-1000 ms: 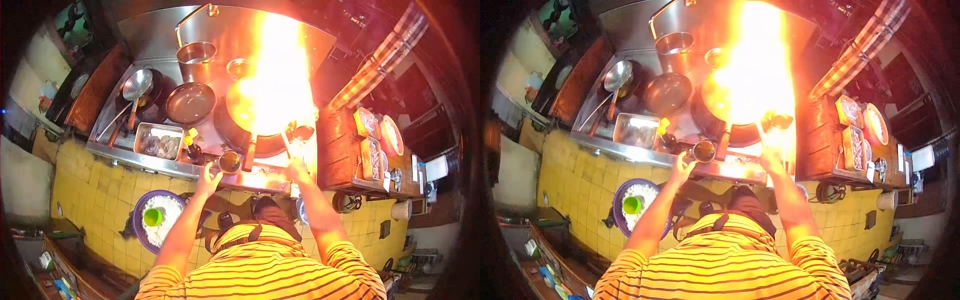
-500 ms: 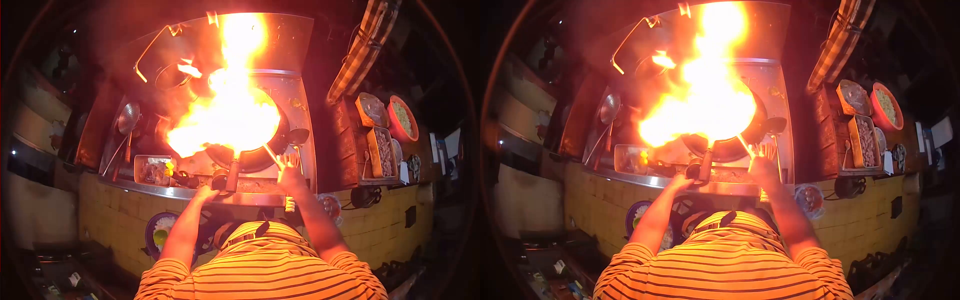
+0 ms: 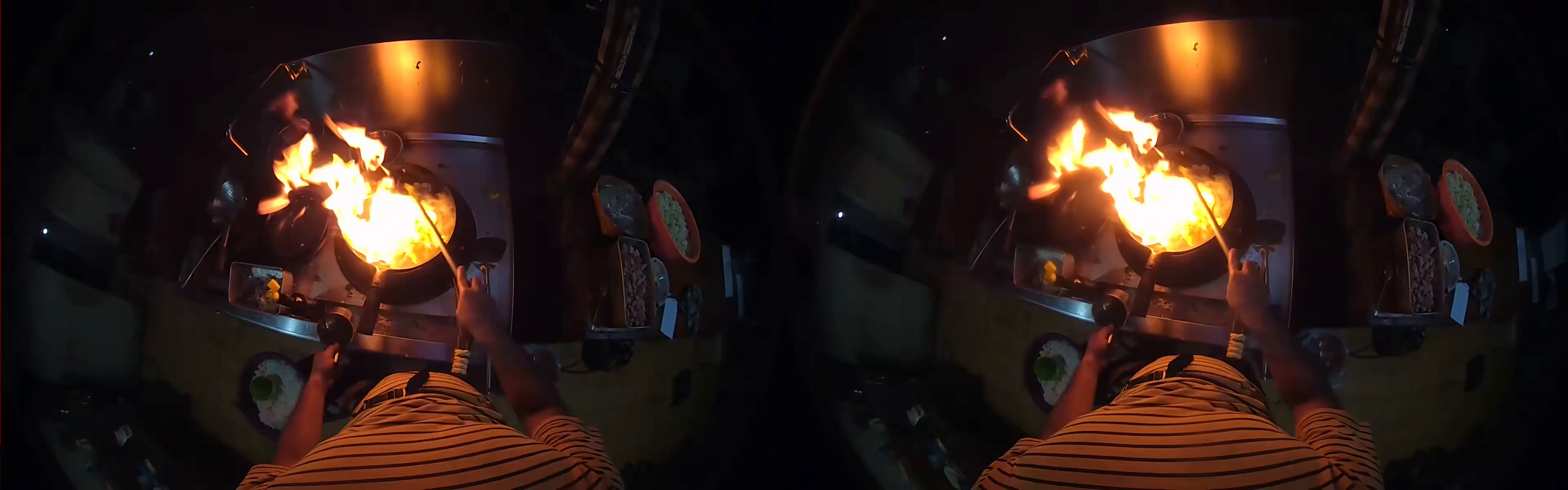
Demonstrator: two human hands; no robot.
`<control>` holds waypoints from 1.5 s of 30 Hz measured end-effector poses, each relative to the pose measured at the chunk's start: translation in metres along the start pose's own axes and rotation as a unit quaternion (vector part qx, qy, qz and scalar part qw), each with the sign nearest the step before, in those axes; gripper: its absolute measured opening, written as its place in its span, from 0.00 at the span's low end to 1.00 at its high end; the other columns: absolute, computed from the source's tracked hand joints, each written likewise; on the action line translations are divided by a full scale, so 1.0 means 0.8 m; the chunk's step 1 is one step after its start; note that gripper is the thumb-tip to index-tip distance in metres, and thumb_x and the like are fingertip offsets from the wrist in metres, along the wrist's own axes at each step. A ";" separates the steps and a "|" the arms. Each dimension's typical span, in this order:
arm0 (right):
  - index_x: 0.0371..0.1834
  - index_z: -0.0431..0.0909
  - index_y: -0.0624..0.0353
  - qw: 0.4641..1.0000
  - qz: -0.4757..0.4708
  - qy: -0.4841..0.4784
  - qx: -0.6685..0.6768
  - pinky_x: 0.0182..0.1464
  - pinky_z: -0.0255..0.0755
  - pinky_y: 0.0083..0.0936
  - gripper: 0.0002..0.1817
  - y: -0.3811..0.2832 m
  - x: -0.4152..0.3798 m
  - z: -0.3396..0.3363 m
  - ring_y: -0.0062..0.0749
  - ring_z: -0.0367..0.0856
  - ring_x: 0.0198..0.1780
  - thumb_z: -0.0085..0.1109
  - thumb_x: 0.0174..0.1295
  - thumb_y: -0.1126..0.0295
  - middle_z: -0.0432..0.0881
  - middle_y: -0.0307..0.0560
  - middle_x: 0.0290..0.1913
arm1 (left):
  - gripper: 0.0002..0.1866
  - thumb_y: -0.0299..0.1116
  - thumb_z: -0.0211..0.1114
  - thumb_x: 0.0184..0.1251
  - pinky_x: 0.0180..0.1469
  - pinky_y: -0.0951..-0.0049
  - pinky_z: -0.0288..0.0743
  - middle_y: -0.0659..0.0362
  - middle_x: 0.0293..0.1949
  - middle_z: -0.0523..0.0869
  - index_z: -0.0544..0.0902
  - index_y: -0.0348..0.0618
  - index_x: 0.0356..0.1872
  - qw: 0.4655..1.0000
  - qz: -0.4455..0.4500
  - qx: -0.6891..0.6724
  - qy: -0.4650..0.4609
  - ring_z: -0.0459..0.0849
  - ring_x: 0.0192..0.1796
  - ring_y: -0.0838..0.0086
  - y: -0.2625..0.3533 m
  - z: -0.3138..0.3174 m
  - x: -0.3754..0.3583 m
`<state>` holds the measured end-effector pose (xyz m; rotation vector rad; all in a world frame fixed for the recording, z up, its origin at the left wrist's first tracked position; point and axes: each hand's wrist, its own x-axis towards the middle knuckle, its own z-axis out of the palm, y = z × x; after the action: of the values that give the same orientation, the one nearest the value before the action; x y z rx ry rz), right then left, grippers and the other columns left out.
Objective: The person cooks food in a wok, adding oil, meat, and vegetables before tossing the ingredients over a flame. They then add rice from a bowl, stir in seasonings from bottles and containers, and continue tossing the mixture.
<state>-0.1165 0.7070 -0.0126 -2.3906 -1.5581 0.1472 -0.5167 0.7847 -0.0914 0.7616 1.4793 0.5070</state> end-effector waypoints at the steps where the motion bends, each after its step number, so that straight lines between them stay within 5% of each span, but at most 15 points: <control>1: 0.70 0.62 0.51 1.000 -0.002 0.002 0.002 0.47 0.78 0.45 0.32 0.005 -0.002 -0.004 0.56 0.79 0.51 0.51 0.60 0.72 0.76 0.61 0.50 | 0.12 0.43 0.62 0.65 0.18 0.76 0.64 0.65 0.20 0.77 0.79 0.50 0.24 1.000 -0.010 -0.019 -0.003 0.73 0.17 0.79 -0.002 0.001 -0.003; 4: 0.70 0.64 0.53 0.982 0.023 -0.152 0.108 0.48 0.77 0.43 0.30 0.022 -0.012 -0.070 0.54 0.82 0.45 0.50 0.60 0.72 0.77 0.63 0.45 | 0.12 0.42 0.62 0.64 0.18 0.77 0.64 0.65 0.21 0.78 0.79 0.49 0.25 0.999 -0.014 -0.039 0.018 0.74 0.18 0.79 0.001 0.004 -0.039; 10: 0.70 0.65 0.54 0.975 -0.003 -0.222 -0.004 0.46 0.79 0.42 0.30 -0.015 -0.080 -0.166 0.53 0.82 0.43 0.52 0.60 0.70 0.78 0.63 0.43 | 0.10 0.42 0.63 0.64 0.21 0.76 0.67 0.65 0.23 0.79 0.81 0.47 0.30 0.998 -0.008 -0.062 0.006 0.75 0.20 0.79 -0.023 -0.021 -0.051; 14: 0.70 0.65 0.55 0.986 -0.023 -0.157 0.051 0.46 0.79 0.43 0.30 -0.034 -0.030 -0.063 0.54 0.82 0.44 0.52 0.60 0.70 0.78 0.64 0.43 | 0.09 0.39 0.64 0.63 0.25 0.76 0.70 0.64 0.27 0.79 0.82 0.45 0.34 0.996 0.006 -0.088 -0.031 0.76 0.25 0.80 -0.046 -0.041 -0.035; 16: 0.70 0.65 0.53 0.978 -0.135 0.122 -0.104 0.47 0.78 0.44 0.30 -0.043 -0.013 0.025 0.55 0.82 0.45 0.51 0.60 0.70 0.79 0.66 0.43 | 0.09 0.38 0.64 0.62 0.26 0.76 0.70 0.64 0.29 0.80 0.82 0.45 0.35 0.997 0.031 -0.051 -0.041 0.76 0.27 0.80 -0.035 -0.050 -0.045; 19: 0.70 0.65 0.50 0.982 -0.152 0.085 -0.071 0.49 0.77 0.45 0.31 -0.064 -0.051 -0.008 0.55 0.82 0.45 0.53 0.60 0.68 0.80 0.67 0.41 | 0.09 0.37 0.65 0.60 0.26 0.75 0.69 0.63 0.33 0.82 0.82 0.43 0.36 0.996 0.051 -0.062 -0.040 0.77 0.31 0.81 -0.035 -0.062 -0.053; 20: 0.71 0.65 0.49 0.989 0.019 -0.142 -0.022 0.50 0.77 0.45 0.32 -0.101 -0.063 -0.094 0.55 0.82 0.46 0.54 0.59 0.68 0.80 0.67 0.41 | 0.10 0.37 0.65 0.60 0.26 0.74 0.70 0.62 0.33 0.82 0.82 0.43 0.36 0.995 0.049 -0.083 -0.028 0.77 0.31 0.81 -0.037 -0.069 -0.053; 23: 0.70 0.64 0.45 0.977 0.072 -0.198 -0.028 0.49 0.78 0.43 0.31 -0.074 -0.079 -0.147 0.52 0.83 0.47 0.53 0.60 0.70 0.81 0.64 0.44 | 0.10 0.38 0.65 0.60 0.25 0.74 0.70 0.61 0.32 0.82 0.82 0.43 0.36 0.994 0.096 0.029 -0.051 0.78 0.30 0.79 -0.080 -0.115 -0.030; 25: 0.71 0.63 0.49 0.981 0.097 -0.156 -0.062 0.50 0.77 0.43 0.31 -0.078 -0.063 -0.132 0.54 0.83 0.47 0.51 0.61 0.72 0.80 0.66 0.46 | 0.10 0.39 0.65 0.61 0.25 0.74 0.71 0.60 0.30 0.81 0.82 0.44 0.36 0.971 0.143 0.171 -0.086 0.78 0.28 0.78 -0.090 -0.134 -0.027; 27: 0.71 0.62 0.52 0.988 0.104 -0.101 -0.051 0.50 0.77 0.43 0.31 -0.093 -0.036 -0.075 0.56 0.82 0.48 0.51 0.61 0.72 0.79 0.67 0.47 | 0.11 0.41 0.65 0.61 0.22 0.75 0.69 0.63 0.24 0.80 0.82 0.44 0.34 0.999 0.016 -0.020 -0.033 0.77 0.22 0.77 -0.063 -0.123 -0.046; 31: 0.71 0.62 0.56 0.995 -0.009 0.051 -0.081 0.49 0.76 0.45 0.33 -0.110 -0.021 0.041 0.58 0.82 0.45 0.50 0.58 0.74 0.81 0.69 0.41 | 0.10 0.41 0.65 0.61 0.20 0.76 0.67 0.66 0.20 0.78 0.81 0.45 0.32 0.992 -0.035 -0.112 -0.045 0.74 0.17 0.79 -0.035 -0.126 -0.070; 34: 0.71 0.62 0.55 0.991 0.034 -0.129 0.004 0.50 0.76 0.43 0.34 -0.124 -0.038 -0.041 0.57 0.82 0.44 0.52 0.57 0.74 0.81 0.69 0.39 | 0.09 0.41 0.65 0.61 0.20 0.72 0.67 0.66 0.20 0.76 0.80 0.47 0.32 0.997 0.015 -0.026 -0.071 0.74 0.19 0.77 -0.047 -0.149 -0.046; 38: 0.70 0.64 0.54 0.992 0.026 -0.096 0.074 0.51 0.75 0.41 0.34 -0.110 -0.093 -0.099 0.56 0.82 0.45 0.54 0.56 0.74 0.81 0.67 0.39 | 0.09 0.41 0.65 0.60 0.25 0.66 0.72 0.65 0.22 0.77 0.80 0.48 0.31 0.989 -0.062 -0.127 -0.044 0.75 0.23 0.76 -0.011 -0.153 -0.086; 40: 0.70 0.65 0.54 0.992 0.043 -0.111 0.044 0.51 0.75 0.41 0.33 -0.121 -0.124 -0.115 0.55 0.82 0.46 0.55 0.56 0.72 0.81 0.67 0.41 | 0.09 0.41 0.66 0.59 0.33 0.60 0.75 0.65 0.25 0.78 0.81 0.49 0.32 0.996 -0.006 0.059 -0.068 0.76 0.27 0.77 -0.017 -0.171 -0.071; 45: 0.70 0.65 0.54 0.984 0.060 -0.134 0.105 0.52 0.75 0.40 0.34 -0.142 -0.116 -0.070 0.54 0.83 0.47 0.57 0.56 0.70 0.82 0.66 0.43 | 0.10 0.41 0.65 0.60 0.33 0.67 0.72 0.66 0.25 0.78 0.81 0.46 0.30 0.999 -0.009 -0.006 -0.047 0.74 0.27 0.78 -0.028 -0.166 -0.057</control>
<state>-0.2415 0.6558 0.0678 -2.3685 -1.4216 0.6507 -0.6540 0.7560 -0.0669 0.7513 1.3930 0.4603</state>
